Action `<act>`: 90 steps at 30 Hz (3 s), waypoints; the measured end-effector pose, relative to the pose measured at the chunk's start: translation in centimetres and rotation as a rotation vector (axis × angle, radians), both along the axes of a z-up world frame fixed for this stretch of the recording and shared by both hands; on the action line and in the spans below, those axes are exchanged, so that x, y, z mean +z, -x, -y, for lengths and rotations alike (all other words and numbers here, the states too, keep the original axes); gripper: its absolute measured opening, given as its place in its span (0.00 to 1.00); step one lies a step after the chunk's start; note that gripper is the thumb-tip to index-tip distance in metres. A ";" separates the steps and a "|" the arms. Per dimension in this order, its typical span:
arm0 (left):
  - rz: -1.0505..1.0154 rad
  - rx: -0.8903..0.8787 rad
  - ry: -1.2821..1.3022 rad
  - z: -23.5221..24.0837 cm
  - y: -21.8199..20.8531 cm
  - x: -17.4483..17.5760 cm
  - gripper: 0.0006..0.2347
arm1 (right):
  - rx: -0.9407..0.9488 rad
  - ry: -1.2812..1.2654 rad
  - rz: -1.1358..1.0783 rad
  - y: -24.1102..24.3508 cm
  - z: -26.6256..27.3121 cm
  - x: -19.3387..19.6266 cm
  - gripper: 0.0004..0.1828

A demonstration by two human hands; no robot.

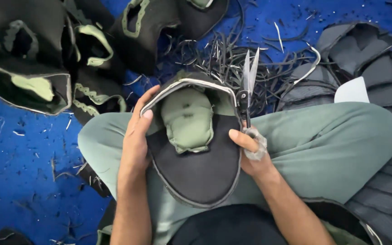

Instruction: The person trims excess material and threads from shoe upper components using scissors.

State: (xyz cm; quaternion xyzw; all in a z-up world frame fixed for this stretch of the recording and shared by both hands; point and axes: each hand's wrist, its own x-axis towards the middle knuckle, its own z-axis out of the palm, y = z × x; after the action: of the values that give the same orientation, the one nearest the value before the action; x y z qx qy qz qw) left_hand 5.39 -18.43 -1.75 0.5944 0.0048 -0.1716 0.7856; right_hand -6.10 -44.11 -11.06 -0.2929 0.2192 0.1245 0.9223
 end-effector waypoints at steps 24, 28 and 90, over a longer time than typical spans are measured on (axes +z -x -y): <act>0.189 -0.194 -0.118 -0.8 0.5 -0.4 0.40 | -0.118 0.787 0.120 -3.6 0.2 0.3 0.08; 0.140 -0.133 -0.123 -0.5 0.3 -0.3 0.38 | -0.158 0.650 0.025 -3.5 0.1 0.7 0.09; 0.263 -0.019 -0.267 3.9 -2.4 7.2 0.20 | -0.177 0.384 0.082 -2.8 -1.8 -1.4 0.09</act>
State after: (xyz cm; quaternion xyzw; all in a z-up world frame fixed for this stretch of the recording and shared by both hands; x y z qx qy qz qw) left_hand 7.81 -22.35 5.42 0.7108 -0.0809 -0.0975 0.6919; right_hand -3.30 -42.31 -12.48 -0.4476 0.2260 -0.0131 0.8651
